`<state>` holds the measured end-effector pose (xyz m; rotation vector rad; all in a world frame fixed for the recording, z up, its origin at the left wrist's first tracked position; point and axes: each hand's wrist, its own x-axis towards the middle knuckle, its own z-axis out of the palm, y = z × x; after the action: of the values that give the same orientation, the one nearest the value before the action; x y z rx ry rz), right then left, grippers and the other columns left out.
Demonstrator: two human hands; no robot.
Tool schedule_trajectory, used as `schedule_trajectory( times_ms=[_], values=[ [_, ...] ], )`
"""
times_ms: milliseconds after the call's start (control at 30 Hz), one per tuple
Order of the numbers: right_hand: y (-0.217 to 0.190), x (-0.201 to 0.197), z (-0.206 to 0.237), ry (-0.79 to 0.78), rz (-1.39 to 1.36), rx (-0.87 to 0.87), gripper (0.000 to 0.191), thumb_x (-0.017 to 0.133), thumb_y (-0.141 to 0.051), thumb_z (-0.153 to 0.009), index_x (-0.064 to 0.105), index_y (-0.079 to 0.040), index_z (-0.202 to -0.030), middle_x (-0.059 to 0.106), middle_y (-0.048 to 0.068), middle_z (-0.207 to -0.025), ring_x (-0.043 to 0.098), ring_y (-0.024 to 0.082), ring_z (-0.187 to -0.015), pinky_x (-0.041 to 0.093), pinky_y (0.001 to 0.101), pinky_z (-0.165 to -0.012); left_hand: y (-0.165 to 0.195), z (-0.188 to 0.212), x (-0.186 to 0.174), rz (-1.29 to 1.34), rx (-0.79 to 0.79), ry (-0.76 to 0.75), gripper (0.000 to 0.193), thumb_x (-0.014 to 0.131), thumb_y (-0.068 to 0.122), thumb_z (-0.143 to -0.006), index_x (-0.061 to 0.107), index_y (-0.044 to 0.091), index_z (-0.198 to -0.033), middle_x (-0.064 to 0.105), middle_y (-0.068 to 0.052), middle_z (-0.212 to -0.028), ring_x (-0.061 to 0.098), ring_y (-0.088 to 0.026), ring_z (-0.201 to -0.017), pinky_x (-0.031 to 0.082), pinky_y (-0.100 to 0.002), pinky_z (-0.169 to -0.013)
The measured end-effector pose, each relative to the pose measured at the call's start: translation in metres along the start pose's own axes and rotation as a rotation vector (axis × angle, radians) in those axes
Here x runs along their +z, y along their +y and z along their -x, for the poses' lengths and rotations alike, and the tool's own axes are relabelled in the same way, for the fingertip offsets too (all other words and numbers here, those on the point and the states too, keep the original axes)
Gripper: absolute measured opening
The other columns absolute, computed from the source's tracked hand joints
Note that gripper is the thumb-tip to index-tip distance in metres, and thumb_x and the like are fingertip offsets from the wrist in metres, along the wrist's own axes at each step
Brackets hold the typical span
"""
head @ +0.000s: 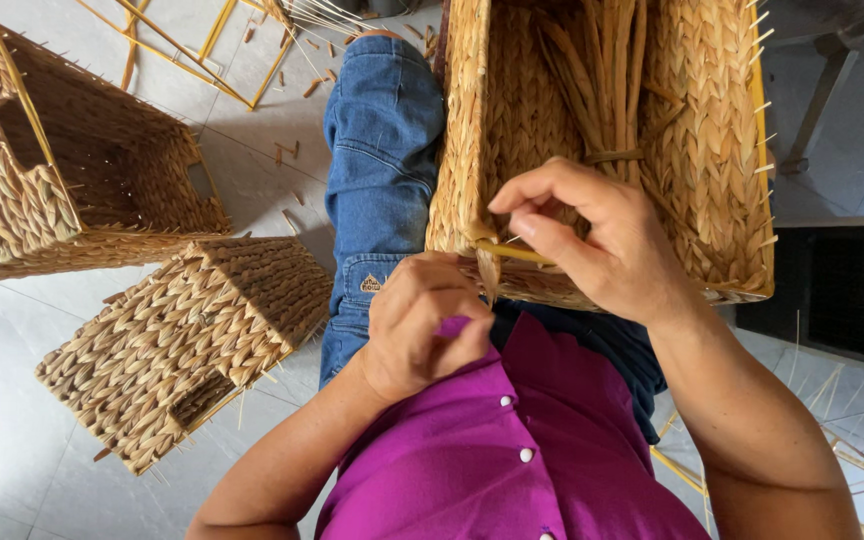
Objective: The person sits on the floor with a woven basket on their lap and weaves thin water-hyacinth strips around the yellow bamboo rim of the basket, tucking and tightening each strip by hand to secure the edge. They repeatedly pull strips from a bundle inside the basket and work them into the rim one after another.
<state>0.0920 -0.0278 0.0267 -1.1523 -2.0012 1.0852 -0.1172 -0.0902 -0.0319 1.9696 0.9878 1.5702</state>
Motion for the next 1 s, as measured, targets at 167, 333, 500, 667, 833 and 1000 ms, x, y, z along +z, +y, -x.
schedule_trajectory(
  times_ms=[167,333,500,667,833,1000],
  values=[
    [-0.003,0.007,0.018,0.191,0.436,-0.425,0.019,0.072,-0.002,-0.095,0.069,-0.011,-0.112,0.066,0.003,-0.102,0.062,0.02,-0.094,0.048,0.0379,-0.09,-0.004,-0.009,-0.008,0.049,-0.423,0.014,0.021,0.07,-0.003,-0.099,0.068,0.0,-0.119,0.067,-0.011,-0.117,0.069,-0.019,-0.098,0.058,-0.029,-0.088],
    [-0.001,0.024,0.034,0.174,0.65,-0.474,0.028,0.079,-0.004,-0.091,0.07,-0.016,-0.116,0.061,0.0,-0.109,0.058,0.022,-0.103,0.042,0.0485,-0.106,-0.011,-0.015,-0.004,0.153,-0.387,0.012,0.02,0.074,-0.003,-0.098,0.07,0.004,-0.116,0.069,-0.009,-0.112,0.07,-0.019,-0.1,0.057,-0.028,-0.09],
    [0.008,0.034,0.035,0.275,0.742,-0.495,0.024,0.085,-0.011,-0.093,0.076,-0.021,-0.113,0.058,-0.003,-0.109,0.055,0.02,-0.103,0.04,0.0469,-0.11,-0.01,-0.011,-0.001,0.116,-0.357,0.043,0.018,0.076,-0.002,-0.096,0.072,0.004,-0.112,0.072,-0.008,-0.109,0.07,-0.02,-0.103,0.056,-0.028,-0.092],
    [0.011,0.039,0.035,0.318,0.803,-0.511,0.02,0.086,-0.02,-0.094,0.078,-0.024,-0.111,0.061,-0.004,-0.114,0.055,0.02,-0.106,0.038,0.0443,-0.11,-0.012,-0.009,0.0,0.161,-0.37,0.055,0.022,0.08,-0.002,-0.092,0.075,0.004,-0.113,0.072,-0.008,-0.11,0.07,-0.019,-0.103,0.057,-0.028,-0.092],
    [0.015,0.043,0.036,0.352,0.804,-0.568,0.018,0.087,-0.024,-0.095,0.078,-0.024,-0.111,0.065,-0.007,-0.115,0.055,0.017,-0.107,0.034,0.0428,-0.113,-0.011,-0.008,0.004,0.1,-0.335,0.057,0.03,0.083,0.0,-0.088,0.072,0.005,-0.116,0.071,-0.009,-0.112,0.069,-0.019,-0.102,0.057,-0.029,-0.09],
    [0.021,0.05,0.04,0.363,0.702,-0.594,0.014,0.083,-0.017,-0.094,0.076,-0.022,-0.105,0.067,-0.009,-0.111,0.058,0.016,-0.107,0.03,0.0434,-0.115,-0.014,-0.006,0.005,0.025,-0.25,0.03,0.032,0.082,-0.002,-0.09,0.07,0.005,-0.119,0.068,-0.007,-0.113,0.069,-0.019,-0.104,0.058,-0.028,-0.089]
  ],
)
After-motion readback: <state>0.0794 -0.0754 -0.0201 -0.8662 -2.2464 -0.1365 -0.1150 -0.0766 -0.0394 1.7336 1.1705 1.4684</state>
